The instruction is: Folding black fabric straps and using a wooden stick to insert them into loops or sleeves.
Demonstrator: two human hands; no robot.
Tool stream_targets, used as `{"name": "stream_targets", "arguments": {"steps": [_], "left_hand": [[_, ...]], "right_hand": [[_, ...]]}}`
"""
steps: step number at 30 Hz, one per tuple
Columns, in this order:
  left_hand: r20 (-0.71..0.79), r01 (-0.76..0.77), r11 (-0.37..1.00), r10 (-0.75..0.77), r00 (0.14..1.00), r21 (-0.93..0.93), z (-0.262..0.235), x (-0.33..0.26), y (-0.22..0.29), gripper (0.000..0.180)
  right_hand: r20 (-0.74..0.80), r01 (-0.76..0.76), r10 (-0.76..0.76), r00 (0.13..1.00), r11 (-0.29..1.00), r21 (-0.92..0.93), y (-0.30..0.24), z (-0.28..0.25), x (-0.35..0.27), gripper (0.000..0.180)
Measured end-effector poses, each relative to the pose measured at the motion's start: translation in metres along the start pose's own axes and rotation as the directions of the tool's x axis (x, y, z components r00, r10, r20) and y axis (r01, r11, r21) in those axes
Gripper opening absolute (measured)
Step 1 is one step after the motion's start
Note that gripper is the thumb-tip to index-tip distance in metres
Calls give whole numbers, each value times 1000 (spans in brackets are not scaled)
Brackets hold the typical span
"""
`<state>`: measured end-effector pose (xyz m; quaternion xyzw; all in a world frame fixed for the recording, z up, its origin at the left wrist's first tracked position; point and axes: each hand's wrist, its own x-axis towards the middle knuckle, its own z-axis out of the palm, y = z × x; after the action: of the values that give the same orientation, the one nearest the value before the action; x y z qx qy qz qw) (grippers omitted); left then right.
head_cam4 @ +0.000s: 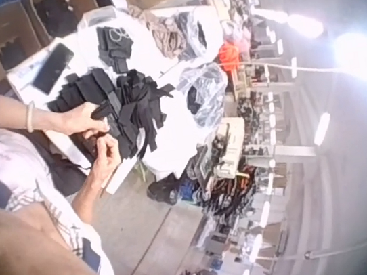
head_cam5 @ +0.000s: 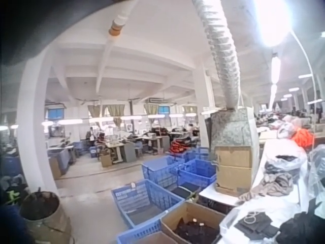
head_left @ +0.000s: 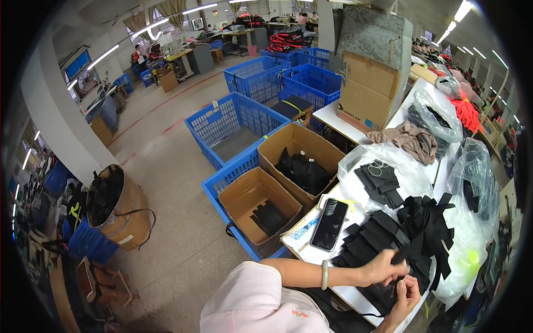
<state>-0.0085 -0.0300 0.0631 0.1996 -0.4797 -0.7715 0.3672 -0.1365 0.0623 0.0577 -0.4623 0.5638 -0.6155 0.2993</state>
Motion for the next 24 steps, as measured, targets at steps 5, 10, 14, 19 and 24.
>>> {"name": "stream_targets", "arguments": {"steps": [5, 10, 14, 19, 24], "left_hand": [[86, -424, 808, 428, 900, 408, -42, 28, 2, 32], [-19, 129, 309, -434, 901, -942, -57, 38, 12, 8], [97, 221, 242, -437, 894, -945, -51, 46, -12, 16], [-38, 168, 367, -494, 869, -915, -27, 41, -24, 12], [-209, 69, 649, -342, 916, -758, -13, 32, -23, 7]], "right_hand": [[-85, -57, 38, 996, 971, -232, -39, 0, -4, 3], [-15, 211, -244, 970, 870, -445, -38, 15, 3, 11], [-5, 303, -372, 928, 764, -570, -33, 17, 3, 15], [46, 376, -465, 884, 649, -661, -18, 18, 7, 16], [68, 362, -437, 897, 638, -680, -11, 29, 7, 15]]}}
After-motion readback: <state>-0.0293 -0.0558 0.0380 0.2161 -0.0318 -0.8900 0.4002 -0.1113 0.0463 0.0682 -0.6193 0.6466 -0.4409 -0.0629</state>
